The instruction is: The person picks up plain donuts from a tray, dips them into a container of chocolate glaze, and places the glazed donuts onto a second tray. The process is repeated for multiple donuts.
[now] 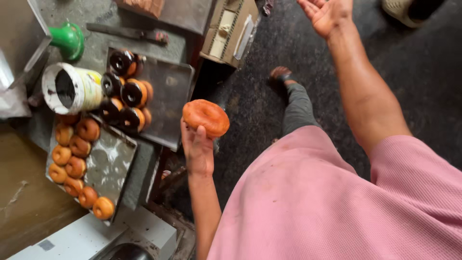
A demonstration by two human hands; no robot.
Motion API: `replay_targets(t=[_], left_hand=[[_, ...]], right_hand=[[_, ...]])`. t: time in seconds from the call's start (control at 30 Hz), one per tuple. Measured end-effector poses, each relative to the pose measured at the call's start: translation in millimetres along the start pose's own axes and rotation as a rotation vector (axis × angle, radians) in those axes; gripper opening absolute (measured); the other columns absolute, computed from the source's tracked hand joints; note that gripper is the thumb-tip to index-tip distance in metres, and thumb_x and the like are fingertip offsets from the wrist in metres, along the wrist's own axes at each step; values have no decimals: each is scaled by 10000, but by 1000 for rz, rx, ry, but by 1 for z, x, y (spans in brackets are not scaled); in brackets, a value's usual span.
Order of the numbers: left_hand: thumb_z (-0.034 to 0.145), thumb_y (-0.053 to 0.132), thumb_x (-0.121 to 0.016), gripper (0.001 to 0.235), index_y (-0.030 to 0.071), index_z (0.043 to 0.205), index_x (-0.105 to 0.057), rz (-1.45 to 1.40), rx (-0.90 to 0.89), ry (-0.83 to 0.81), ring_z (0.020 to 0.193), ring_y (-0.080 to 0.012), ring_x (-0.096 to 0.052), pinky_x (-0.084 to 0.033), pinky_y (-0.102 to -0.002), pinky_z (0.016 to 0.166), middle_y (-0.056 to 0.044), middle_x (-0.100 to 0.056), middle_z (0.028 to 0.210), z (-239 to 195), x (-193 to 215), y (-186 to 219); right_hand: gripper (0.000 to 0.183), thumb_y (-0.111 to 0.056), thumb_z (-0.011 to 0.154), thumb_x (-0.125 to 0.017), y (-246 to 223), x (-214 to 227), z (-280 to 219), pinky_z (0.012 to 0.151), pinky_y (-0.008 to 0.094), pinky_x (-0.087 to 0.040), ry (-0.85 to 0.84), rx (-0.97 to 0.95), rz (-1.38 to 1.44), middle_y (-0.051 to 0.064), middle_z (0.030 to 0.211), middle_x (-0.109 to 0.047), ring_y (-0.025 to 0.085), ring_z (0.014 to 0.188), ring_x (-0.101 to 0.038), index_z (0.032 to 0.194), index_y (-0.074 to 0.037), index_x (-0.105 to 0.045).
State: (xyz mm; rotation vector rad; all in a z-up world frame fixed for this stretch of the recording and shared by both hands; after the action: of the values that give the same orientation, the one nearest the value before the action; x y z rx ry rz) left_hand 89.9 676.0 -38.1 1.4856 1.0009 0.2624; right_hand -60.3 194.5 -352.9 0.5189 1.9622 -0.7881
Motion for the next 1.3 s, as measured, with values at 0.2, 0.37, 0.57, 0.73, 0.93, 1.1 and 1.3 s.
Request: replay_targets(t=[0.2, 0.37, 0.57, 0.73, 0.93, 1.1, 1.3], left_hand=[[921, 236, -805, 747, 95, 1523, -387, 37, 16, -23, 1273, -214, -567, -535, -397, 1009, -66, -544, 1420, -115, -18, 1], [897, 254, -786, 650, 121, 1435, -448, 95, -86, 81, 1212, -212, -629, -598, -407, 933, -67, -590, 1357, -190, -43, 1], [884, 320, -767, 627, 162, 1410, -464, 19, -124, 272, 1130, -207, -657, -622, -404, 850, -41, -614, 1293, -264, -90, -49], [866, 321, -787, 624, 152, 1383, -481, 154, -42, 297, 1091, -207, -680, -620, -391, 826, -66, -632, 1260, -309, -142, -85], [750, 410, -853, 771, 123, 1373, -501, 214, -37, 242, 1093, -194, -689, -620, -370, 809, -71, -651, 1253, -324, -181, -104], [731, 451, -858, 816, 111, 1385, -507, 220, -53, 278, 1114, -187, -689, -628, -352, 825, -72, -671, 1250, -343, -150, -106], [752, 437, -845, 811, 119, 1403, -480, 172, -60, 502, 1108, -175, -678, -618, -323, 783, -59, -633, 1296, -379, -33, -93]], right_hand=[[1043, -686, 896, -533, 3, 0, -132, 1082, 575, -625, -13, -21, 4, 406, 1489, -520, 538, 1300, -644, 1581, 37, -222], [1053, -696, 892, -523, -5, -17, -195, 1054, 560, -608, -42, -90, 2, 412, 1485, -483, 560, 1319, -594, 1589, 16, -183], [971, -628, 915, -557, -30, -25, -297, 1069, 554, -564, -86, -243, 30, 422, 1467, -478, 560, 1308, -572, 1557, 27, -241], [820, -519, 967, -626, -74, -21, -426, 1126, 482, -534, -255, -225, -200, 322, 1501, -497, 458, 1367, -557, 1528, 17, -362], [541, -424, 1071, -531, -45, -8, -532, 958, 455, -590, -335, -311, -321, 275, 1264, -656, 380, 1089, -683, 1364, 32, -530], [439, -366, 1038, -530, 44, 15, -570, 920, 431, -600, -253, -561, -448, 243, 1163, -701, 351, 1022, -702, 1278, -2, -582], [407, -334, 1014, -543, 132, 0, -554, 934, 439, -595, -193, -706, -568, 247, 1165, -693, 353, 1035, -701, 1268, -21, -599]])
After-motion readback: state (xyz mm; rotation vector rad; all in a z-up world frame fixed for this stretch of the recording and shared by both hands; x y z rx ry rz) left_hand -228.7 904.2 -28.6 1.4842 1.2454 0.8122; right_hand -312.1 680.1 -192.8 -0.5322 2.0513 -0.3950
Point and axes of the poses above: each hand's wrist, its own z-axis towards the middle knuckle, its own x-axis out of the back of the hand, y = z × x, the point moved 8 cm from there along z, towards the middle knuckle
